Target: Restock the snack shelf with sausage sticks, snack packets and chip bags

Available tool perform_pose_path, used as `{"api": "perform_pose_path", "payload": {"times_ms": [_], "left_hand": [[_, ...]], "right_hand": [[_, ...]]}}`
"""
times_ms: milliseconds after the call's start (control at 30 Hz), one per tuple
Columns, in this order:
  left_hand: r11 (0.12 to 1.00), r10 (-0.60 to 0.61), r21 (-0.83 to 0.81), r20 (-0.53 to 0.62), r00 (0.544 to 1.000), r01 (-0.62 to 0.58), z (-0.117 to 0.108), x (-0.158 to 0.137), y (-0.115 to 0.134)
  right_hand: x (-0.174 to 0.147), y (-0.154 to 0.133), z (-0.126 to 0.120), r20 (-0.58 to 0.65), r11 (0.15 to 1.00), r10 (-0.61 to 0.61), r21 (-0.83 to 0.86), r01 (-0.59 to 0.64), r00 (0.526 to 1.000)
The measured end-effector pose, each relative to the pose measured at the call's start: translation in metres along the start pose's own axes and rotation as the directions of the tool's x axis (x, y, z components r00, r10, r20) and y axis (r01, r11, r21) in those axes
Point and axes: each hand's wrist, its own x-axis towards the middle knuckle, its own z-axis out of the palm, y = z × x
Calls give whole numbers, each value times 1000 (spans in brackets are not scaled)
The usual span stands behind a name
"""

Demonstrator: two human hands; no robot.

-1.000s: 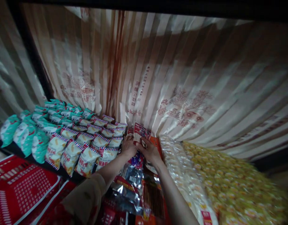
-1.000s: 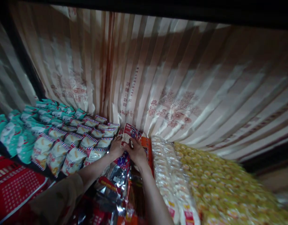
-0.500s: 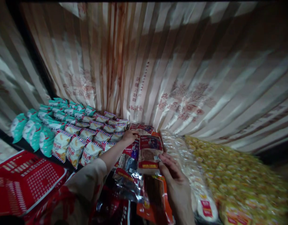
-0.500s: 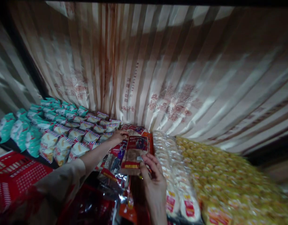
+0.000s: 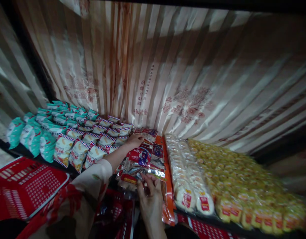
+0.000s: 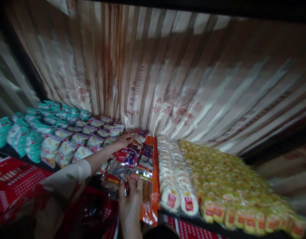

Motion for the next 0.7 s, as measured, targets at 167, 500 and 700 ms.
{"api": "perform_pose_path", "payload": {"times_ms": [167,500,700], "left_hand": [[997,39,68,-3,999,-39,7,-9,1],[972,158,194,-116,981,-134,30,-12,-16],[967,187,206,-165,968,-152,36,-13,-19]], "right_hand": [[8,3,6,108,1000,1,-29,2,994],[48,11,-12,81,965,-82,-244,100,993],[124,48,4,2,996,68,-54,-68,998]]}}
